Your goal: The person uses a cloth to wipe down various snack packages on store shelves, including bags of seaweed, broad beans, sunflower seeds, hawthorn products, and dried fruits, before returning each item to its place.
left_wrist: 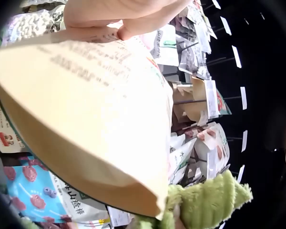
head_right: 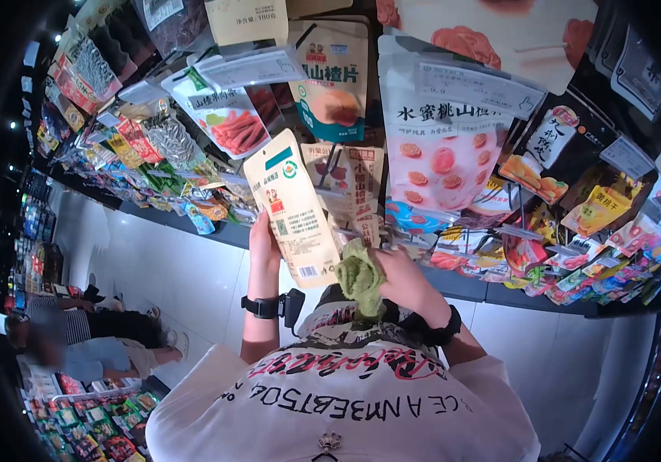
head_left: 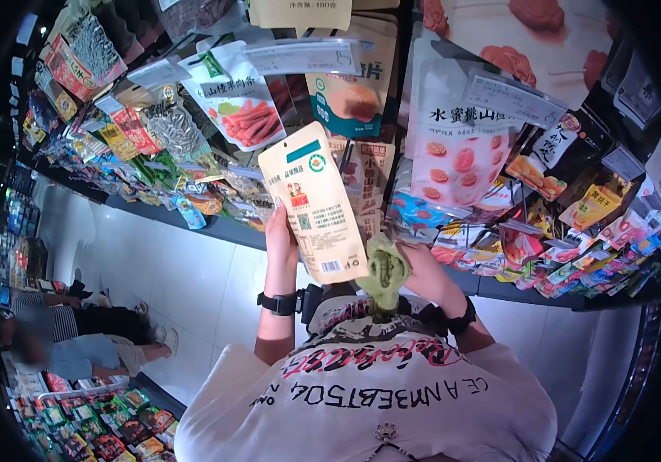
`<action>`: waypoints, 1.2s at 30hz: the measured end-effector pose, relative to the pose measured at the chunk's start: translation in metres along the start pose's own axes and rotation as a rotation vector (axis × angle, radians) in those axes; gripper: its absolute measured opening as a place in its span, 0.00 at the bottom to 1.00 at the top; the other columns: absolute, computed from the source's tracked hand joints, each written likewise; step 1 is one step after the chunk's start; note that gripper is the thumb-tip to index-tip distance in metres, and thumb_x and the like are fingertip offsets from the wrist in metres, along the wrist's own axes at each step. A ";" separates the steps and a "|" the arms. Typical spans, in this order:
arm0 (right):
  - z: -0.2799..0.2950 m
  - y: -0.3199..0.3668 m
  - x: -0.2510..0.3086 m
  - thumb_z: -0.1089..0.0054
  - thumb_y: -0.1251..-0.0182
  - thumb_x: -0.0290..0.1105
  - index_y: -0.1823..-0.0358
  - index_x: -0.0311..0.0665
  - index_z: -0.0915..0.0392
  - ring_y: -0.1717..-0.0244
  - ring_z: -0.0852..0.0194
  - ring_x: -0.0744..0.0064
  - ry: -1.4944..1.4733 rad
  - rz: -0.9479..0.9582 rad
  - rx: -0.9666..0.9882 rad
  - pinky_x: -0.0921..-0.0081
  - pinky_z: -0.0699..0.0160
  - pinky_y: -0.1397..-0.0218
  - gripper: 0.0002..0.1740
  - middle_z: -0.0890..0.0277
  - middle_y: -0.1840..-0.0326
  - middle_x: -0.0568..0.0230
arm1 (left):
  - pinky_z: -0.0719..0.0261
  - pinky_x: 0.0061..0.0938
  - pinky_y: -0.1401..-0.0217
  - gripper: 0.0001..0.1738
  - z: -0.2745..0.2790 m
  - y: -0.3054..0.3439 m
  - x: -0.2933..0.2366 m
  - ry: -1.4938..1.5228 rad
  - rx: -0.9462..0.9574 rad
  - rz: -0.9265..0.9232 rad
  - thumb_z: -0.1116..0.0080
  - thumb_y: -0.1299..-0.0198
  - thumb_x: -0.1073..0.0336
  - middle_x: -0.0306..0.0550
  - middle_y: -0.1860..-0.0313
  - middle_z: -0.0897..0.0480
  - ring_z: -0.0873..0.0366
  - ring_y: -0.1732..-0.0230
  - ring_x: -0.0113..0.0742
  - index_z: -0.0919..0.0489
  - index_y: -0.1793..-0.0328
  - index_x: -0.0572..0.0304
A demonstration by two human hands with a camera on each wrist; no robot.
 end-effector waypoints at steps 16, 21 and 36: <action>0.035 -0.098 -0.014 0.46 0.45 0.23 0.48 0.34 0.39 0.50 0.37 0.76 -1.241 -0.313 -0.267 0.76 0.38 0.46 0.22 0.35 0.52 0.66 | 0.31 0.23 0.61 0.12 -0.094 0.017 0.013 0.198 0.615 0.381 0.54 0.42 0.61 0.45 0.64 0.25 0.28 0.63 0.31 0.30 0.58 0.61; 0.079 -0.116 0.021 0.43 0.52 0.23 0.64 0.29 0.29 0.67 0.28 0.73 -0.540 0.016 -0.593 0.80 0.31 0.65 0.12 0.29 0.66 0.63 | 0.32 0.25 0.54 0.17 -0.048 -0.023 -0.023 -0.156 0.364 0.166 0.57 0.40 0.59 0.48 0.57 0.26 0.28 0.55 0.32 0.32 0.51 0.63; 0.116 -0.115 0.098 0.43 0.58 0.22 0.66 0.28 0.27 0.68 0.27 0.60 0.234 0.245 -1.066 0.75 0.30 0.65 0.14 0.28 0.67 0.53 | 0.63 0.59 0.39 0.36 -0.159 -0.004 -0.143 -1.284 0.352 -1.308 0.42 0.55 0.57 0.62 0.37 0.49 0.55 0.35 0.60 0.41 0.39 0.60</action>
Point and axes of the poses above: each hand's wrist, its own y-axis away from the middle knuckle, its own z-axis out of the back of the hand, x = y × z, the point moved 7 cm from there along -y, towards the middle knuckle
